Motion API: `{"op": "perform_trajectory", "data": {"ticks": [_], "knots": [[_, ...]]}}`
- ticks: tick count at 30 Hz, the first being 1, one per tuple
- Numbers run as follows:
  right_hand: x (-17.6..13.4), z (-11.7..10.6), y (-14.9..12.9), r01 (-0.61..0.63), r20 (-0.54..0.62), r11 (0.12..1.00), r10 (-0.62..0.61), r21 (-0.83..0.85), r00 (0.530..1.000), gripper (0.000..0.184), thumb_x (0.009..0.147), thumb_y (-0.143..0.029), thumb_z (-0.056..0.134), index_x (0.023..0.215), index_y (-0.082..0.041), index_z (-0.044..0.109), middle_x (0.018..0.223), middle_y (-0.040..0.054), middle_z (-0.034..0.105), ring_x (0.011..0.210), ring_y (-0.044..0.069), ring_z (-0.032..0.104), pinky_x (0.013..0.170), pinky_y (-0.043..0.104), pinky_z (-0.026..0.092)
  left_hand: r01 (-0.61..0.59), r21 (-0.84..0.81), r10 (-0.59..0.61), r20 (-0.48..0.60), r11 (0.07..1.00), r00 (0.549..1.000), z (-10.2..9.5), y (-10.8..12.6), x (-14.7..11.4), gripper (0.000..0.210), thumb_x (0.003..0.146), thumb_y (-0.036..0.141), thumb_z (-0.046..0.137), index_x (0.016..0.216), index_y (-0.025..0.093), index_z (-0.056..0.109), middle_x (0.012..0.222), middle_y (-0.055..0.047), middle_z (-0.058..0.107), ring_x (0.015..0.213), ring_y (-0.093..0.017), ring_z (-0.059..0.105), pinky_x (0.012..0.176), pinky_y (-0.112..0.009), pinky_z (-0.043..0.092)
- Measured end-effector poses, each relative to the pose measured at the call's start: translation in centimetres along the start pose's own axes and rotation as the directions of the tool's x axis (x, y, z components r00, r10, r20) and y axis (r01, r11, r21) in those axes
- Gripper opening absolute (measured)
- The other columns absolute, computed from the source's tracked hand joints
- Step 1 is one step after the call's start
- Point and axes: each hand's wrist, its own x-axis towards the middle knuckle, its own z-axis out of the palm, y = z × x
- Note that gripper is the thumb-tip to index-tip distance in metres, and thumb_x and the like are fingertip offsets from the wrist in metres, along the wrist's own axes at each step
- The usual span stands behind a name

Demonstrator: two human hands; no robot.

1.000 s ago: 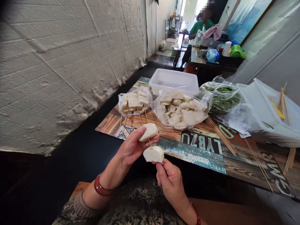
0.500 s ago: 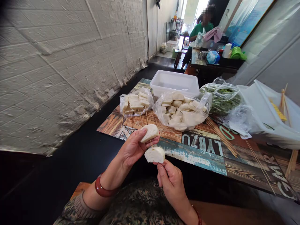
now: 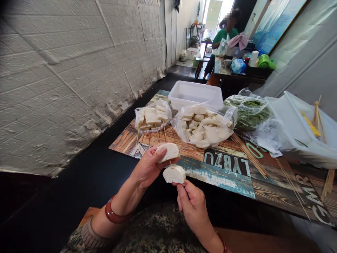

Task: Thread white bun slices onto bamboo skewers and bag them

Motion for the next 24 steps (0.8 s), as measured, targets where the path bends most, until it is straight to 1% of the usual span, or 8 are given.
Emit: {"op": "perform_trajectory", "data": {"ticks": [6,11,15,18,24], "knots": [[-0.08,-0.1,0.04,-0.041,0.012,0.997,0.041,0.059,0.999,0.041,0.098,-0.047,0.043,0.094,-0.014,0.067,0.045,-0.009,0.042,0.038,0.009,0.037,0.042,0.022,0.03,-0.017,0.055,0.016,0.018,0.998,1.0,-0.17,-0.06,-0.01,0.032,0.07,0.032,0.081,0.095,0.013,0.073,0.087,-0.008,0.075,0.078,-0.02,0.07,0.077,-0.033,0.056],[0.02,-0.18,0.27,-0.052,0.018,0.996,0.051,0.073,0.999,0.04,0.099,-0.047,0.043,0.092,-0.014,0.065,0.045,-0.0092,0.042,0.038,0.009,0.034,0.041,0.021,0.026,0.006,0.07,-0.009,0.041,0.998,0.999,-0.13,-0.06,-0.09,0.035,0.068,0.032,0.083,0.095,0.013,0.072,0.087,-0.008,0.075,0.075,-0.02,0.07,0.075,-0.032,0.055],[0.2,-0.14,0.09,-0.042,-0.007,0.998,0.042,0.044,0.999,0.04,0.098,-0.047,0.042,0.089,-0.015,0.065,0.044,-0.0093,0.041,0.037,0.009,0.034,0.04,0.021,0.027,0.012,0.089,-0.014,0.022,0.996,1.0,0.03,-0.24,-0.24,0.036,0.068,0.033,0.083,0.096,0.014,0.073,0.088,-0.008,0.075,0.075,-0.018,0.069,0.073,-0.028,0.053],[0.26,-0.07,-0.1,-0.018,-0.042,1.0,0.018,0.003,0.999,0.038,0.098,-0.045,0.043,0.088,-0.015,0.065,0.045,-0.0088,0.042,0.039,0.009,0.037,0.043,0.022,0.029,-0.006,0.123,0.005,0.011,0.992,1.0,0.14,-0.52,-0.38,0.035,0.07,0.035,0.081,0.098,0.015,0.073,0.087,-0.007,0.074,0.074,-0.016,0.067,0.069,-0.025,0.052],[0.26,0.04,-0.09,0.012,-0.082,0.999,-0.016,-0.049,0.997,0.036,0.098,-0.042,0.043,0.085,-0.016,0.065,0.045,-0.0087,0.042,0.039,0.01,0.04,0.045,0.022,0.032,-0.029,0.162,0.027,0.014,0.986,1.0,0.38,-0.98,-0.65,0.034,0.072,0.036,0.08,0.098,0.014,0.073,0.088,-0.007,0.073,0.075,-0.015,0.065,0.069,-0.022,0.05]]}}
